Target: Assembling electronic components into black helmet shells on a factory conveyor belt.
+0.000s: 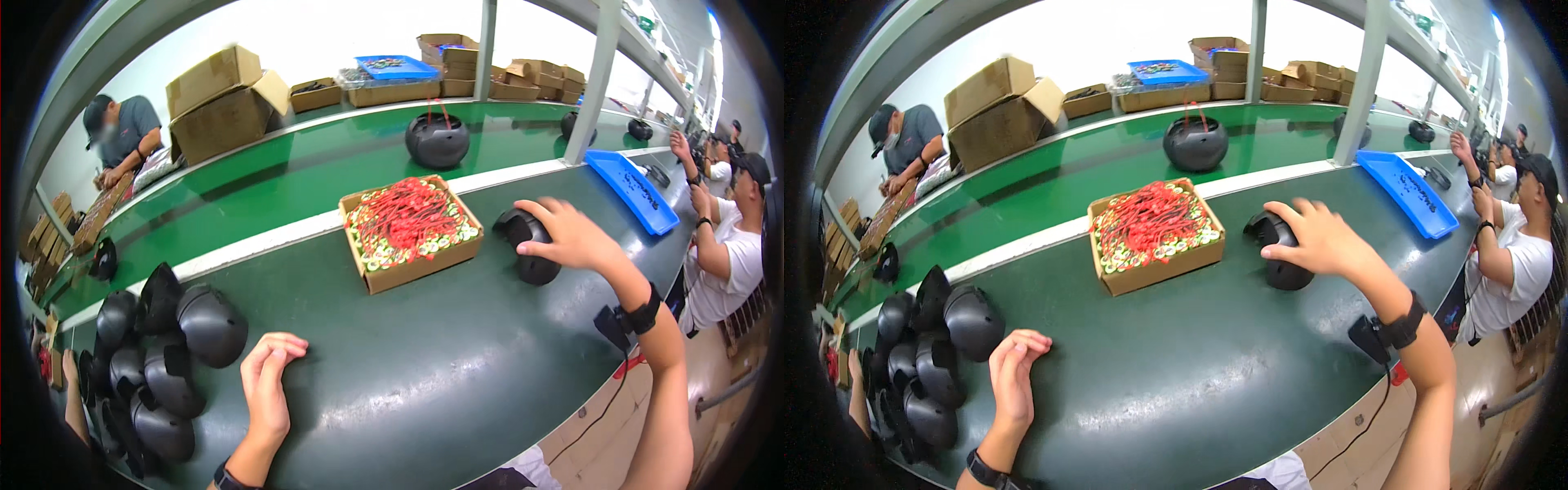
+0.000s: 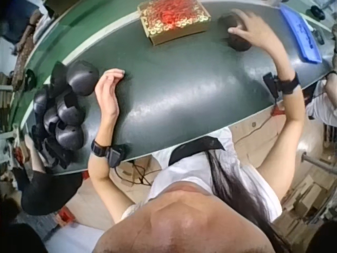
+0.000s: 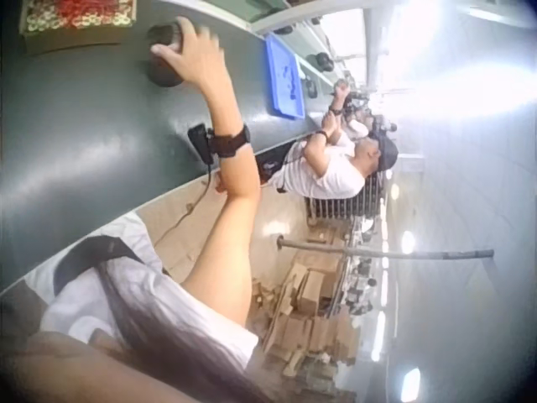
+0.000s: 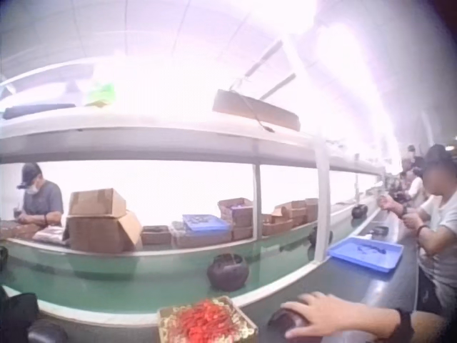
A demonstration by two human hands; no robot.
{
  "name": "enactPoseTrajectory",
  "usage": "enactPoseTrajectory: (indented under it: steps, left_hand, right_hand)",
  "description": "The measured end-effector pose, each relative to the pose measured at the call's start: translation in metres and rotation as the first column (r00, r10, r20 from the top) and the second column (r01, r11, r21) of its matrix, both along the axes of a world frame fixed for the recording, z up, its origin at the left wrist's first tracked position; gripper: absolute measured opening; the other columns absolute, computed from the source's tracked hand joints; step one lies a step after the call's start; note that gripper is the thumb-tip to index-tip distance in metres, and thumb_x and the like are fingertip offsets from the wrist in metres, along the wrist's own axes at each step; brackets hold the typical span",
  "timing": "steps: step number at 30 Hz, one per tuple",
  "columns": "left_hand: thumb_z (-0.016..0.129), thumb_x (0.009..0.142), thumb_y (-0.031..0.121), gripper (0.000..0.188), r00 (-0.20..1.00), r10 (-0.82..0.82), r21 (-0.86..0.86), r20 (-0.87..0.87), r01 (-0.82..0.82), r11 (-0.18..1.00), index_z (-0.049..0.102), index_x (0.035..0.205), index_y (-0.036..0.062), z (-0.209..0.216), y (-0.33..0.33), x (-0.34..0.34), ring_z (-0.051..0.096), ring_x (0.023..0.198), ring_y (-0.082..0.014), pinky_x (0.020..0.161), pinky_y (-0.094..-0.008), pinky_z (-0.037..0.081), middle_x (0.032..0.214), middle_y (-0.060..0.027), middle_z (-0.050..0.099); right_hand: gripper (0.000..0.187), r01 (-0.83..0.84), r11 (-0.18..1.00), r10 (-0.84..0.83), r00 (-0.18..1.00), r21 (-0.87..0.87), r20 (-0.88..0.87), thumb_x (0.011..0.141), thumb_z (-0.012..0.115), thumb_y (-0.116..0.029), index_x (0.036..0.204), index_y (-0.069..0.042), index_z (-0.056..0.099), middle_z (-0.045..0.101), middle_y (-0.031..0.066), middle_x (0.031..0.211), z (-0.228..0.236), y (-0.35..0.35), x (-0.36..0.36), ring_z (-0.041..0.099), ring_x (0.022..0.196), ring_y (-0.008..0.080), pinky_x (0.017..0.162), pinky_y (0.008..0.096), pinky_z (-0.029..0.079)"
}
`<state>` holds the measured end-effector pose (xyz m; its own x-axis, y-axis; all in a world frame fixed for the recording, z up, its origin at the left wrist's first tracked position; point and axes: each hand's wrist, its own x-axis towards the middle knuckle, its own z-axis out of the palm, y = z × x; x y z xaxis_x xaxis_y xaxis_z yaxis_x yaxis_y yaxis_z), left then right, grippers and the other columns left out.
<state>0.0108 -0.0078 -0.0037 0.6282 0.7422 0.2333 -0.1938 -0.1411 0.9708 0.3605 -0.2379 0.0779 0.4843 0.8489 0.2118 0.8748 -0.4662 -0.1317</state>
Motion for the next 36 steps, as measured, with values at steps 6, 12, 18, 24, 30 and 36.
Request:
enactPoseTrajectory:
  steps: [6, 12, 18, 24, 30, 36]
  left_hand:
    - [0.045, 0.092, 0.011, 0.023, 0.979, 0.074, -0.050, 0.189, -0.066, 0.997, 0.057, 0.078, -0.0028, 0.003, -0.007, 0.000, 0.058, 0.077, -0.0168, 0.074, -0.0284, 0.047, 0.082, -0.0104, 0.059]
    - [0.053, 0.068, 0.008, 0.008, 0.925, -0.017, 0.856, 0.381, -0.345, 0.385, 0.053, 0.063, 0.0027, 0.039, -0.009, -0.015, 0.055, 0.055, -0.0244, 0.053, -0.0336, 0.049, 0.063, -0.0081, 0.055]
    - [0.062, 0.067, 0.017, 0.018, 0.948, -0.120, 0.925, 0.295, -0.252, 0.286, 0.052, 0.065, 0.0027, 0.037, -0.017, -0.023, 0.054, 0.060, -0.0260, 0.057, -0.0375, 0.047, 0.071, -0.0095, 0.053]
    - [0.061, 0.069, 0.017, 0.017, 0.952, -0.093, 0.928, 0.292, -0.258, 0.269, 0.052, 0.067, 0.0027, 0.030, -0.018, -0.016, 0.055, 0.064, -0.0273, 0.058, -0.0385, 0.047, 0.074, -0.0092, 0.055]
    - [0.063, 0.065, 0.014, 0.017, 0.950, -0.067, 0.914, 0.305, -0.272, 0.302, 0.054, 0.071, 0.0011, 0.028, -0.015, -0.020, 0.055, 0.065, -0.0289, 0.059, -0.0383, 0.047, 0.078, -0.0112, 0.054]
    - [0.061, 0.066, 0.002, 0.023, 0.903, 0.080, 0.853, 0.422, -0.425, 0.303, 0.058, 0.089, 0.0031, 0.058, -0.009, -0.026, 0.058, 0.076, -0.0281, 0.065, -0.0374, 0.050, 0.091, -0.0119, 0.056]
  right_hand:
    - [0.072, -0.277, 0.947, 0.223, 0.930, -0.159, -0.290, 0.072, 0.073, -0.051, 0.129, -0.016, 0.048, 0.051, 0.0177, 0.120, 0.026, -0.031, -0.056, 0.055, 0.107, 0.0378, 0.093, 0.0406, 0.045]
    - [0.071, -0.721, 0.686, 0.648, 0.667, -0.099, -0.368, 0.070, 0.075, -0.053, 0.129, -0.022, 0.051, 0.048, 0.0181, 0.124, 0.036, 0.039, -0.143, 0.061, 0.094, 0.0408, 0.080, 0.0418, 0.053]
    - [0.068, -0.671, 0.708, 0.695, 0.717, 0.221, -0.050, 0.083, 0.064, -0.045, 0.139, -0.018, 0.036, 0.037, 0.0302, 0.134, 0.001, 0.155, -0.191, 0.050, 0.111, 0.0465, 0.090, 0.0485, 0.045]
    - [0.073, -0.697, 0.675, 0.687, 0.714, 0.242, 0.137, 0.080, 0.067, -0.039, 0.138, -0.006, 0.037, 0.036, 0.0277, 0.137, -0.035, 0.184, -0.203, 0.041, 0.123, 0.0428, 0.100, 0.0485, 0.036]
    - [0.047, -0.845, 0.489, 0.868, 0.497, 0.217, -0.022, 0.069, 0.073, -0.018, 0.111, -0.005, 0.057, 0.054, 0.0162, 0.116, -0.012, 0.127, -0.192, 0.052, 0.108, 0.0345, 0.089, 0.0414, 0.045]
    - [0.027, -0.760, 0.553, 0.825, 0.441, 0.342, -0.353, 0.070, 0.072, -0.010, 0.094, -0.001, 0.063, 0.060, 0.0142, 0.101, -0.051, 0.061, -0.161, 0.060, 0.095, 0.0272, 0.082, 0.0356, 0.047]
